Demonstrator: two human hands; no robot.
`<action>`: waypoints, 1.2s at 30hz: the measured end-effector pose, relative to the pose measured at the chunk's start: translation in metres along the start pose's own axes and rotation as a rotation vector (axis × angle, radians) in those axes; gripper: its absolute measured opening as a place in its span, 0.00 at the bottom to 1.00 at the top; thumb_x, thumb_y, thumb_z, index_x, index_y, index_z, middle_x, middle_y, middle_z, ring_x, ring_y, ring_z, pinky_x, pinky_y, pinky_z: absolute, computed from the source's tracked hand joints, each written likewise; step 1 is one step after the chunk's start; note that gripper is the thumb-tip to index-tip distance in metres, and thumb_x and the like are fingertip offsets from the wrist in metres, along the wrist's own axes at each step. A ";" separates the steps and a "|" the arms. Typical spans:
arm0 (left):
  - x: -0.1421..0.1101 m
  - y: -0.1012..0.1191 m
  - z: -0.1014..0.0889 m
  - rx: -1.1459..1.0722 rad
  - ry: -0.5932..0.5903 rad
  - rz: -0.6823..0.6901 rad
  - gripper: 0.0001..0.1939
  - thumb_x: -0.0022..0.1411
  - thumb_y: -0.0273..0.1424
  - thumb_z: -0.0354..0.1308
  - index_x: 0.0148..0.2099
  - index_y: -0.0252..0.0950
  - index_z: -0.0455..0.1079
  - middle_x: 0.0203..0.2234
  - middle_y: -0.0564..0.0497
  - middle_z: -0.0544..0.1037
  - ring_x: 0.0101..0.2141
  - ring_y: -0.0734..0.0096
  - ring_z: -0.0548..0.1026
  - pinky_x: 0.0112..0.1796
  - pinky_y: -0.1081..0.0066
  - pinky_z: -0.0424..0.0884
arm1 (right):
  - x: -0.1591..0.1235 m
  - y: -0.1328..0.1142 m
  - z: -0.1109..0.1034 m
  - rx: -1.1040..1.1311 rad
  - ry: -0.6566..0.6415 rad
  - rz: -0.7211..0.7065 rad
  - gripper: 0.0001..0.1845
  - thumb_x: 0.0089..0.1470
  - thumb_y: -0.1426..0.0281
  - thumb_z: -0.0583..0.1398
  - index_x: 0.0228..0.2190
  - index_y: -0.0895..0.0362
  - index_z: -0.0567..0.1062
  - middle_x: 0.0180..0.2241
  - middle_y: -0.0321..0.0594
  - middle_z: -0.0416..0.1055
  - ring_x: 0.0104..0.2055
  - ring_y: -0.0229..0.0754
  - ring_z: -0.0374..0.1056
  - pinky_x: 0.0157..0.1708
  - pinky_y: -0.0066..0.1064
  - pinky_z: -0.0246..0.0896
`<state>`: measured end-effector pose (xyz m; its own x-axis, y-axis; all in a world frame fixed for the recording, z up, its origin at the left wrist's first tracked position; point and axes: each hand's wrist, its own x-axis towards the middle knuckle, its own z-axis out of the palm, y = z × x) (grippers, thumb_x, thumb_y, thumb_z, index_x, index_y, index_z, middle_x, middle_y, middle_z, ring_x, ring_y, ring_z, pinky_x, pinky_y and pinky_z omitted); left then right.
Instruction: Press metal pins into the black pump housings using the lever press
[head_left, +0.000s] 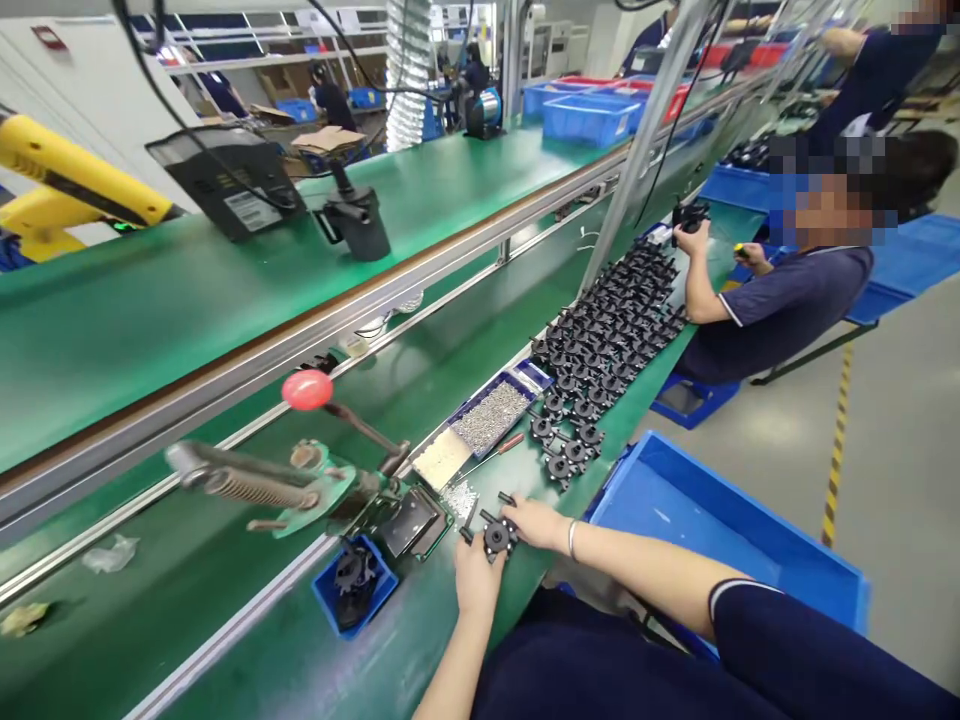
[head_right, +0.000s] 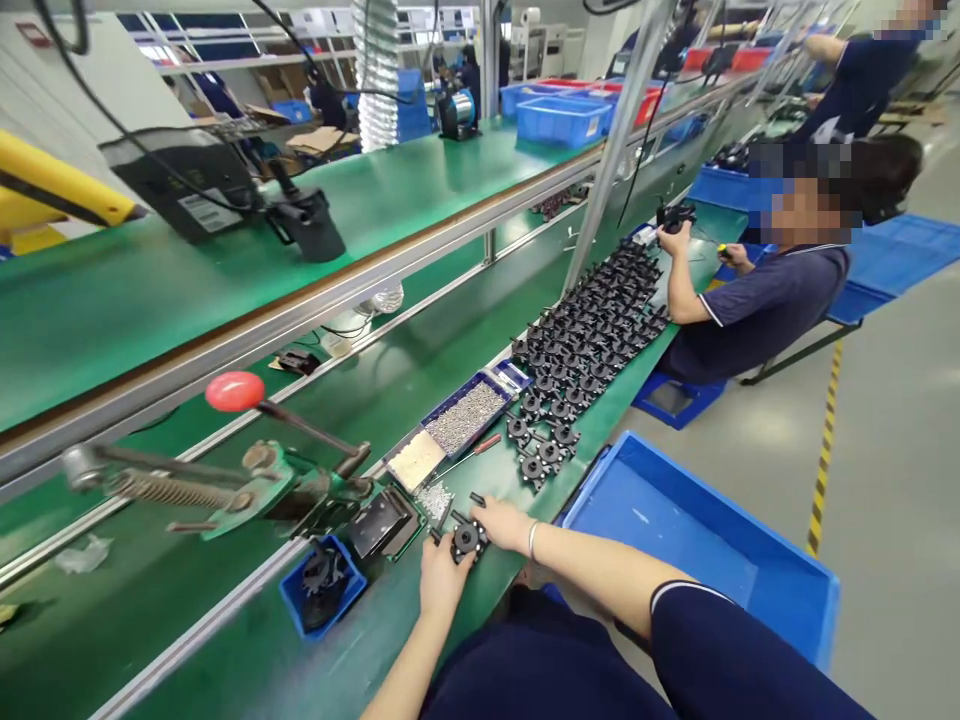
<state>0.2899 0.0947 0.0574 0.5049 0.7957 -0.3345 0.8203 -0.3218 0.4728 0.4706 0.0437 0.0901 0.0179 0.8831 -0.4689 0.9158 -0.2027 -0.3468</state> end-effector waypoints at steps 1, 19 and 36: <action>0.010 0.011 0.002 -0.003 0.002 0.002 0.19 0.59 0.32 0.66 0.53 0.36 0.74 0.47 0.41 0.71 0.49 0.52 0.73 0.51 0.61 0.69 | 0.004 0.011 -0.008 -0.003 0.000 0.008 0.20 0.64 0.65 0.60 0.55 0.57 0.69 0.53 0.46 0.69 0.47 0.45 0.71 0.46 0.43 0.71; 0.093 0.087 0.008 0.028 0.004 -0.096 0.22 0.64 0.37 0.61 0.57 0.34 0.68 0.50 0.41 0.71 0.51 0.54 0.72 0.50 0.58 0.68 | 0.048 0.089 -0.077 -0.083 0.028 0.063 0.18 0.64 0.63 0.60 0.53 0.58 0.71 0.52 0.46 0.70 0.48 0.46 0.71 0.47 0.43 0.71; 0.096 0.096 0.005 -0.147 -0.009 -0.114 0.23 0.65 0.32 0.62 0.60 0.36 0.66 0.60 0.41 0.66 0.58 0.52 0.67 0.56 0.50 0.66 | 0.016 0.099 -0.075 -0.067 0.292 0.078 0.20 0.66 0.72 0.55 0.57 0.61 0.66 0.58 0.55 0.62 0.55 0.51 0.64 0.55 0.45 0.62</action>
<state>0.4184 0.1373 0.0670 0.4141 0.8177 -0.4000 0.8246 -0.1508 0.5453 0.5913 0.0695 0.1091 0.1945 0.9524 -0.2348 0.9316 -0.2543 -0.2598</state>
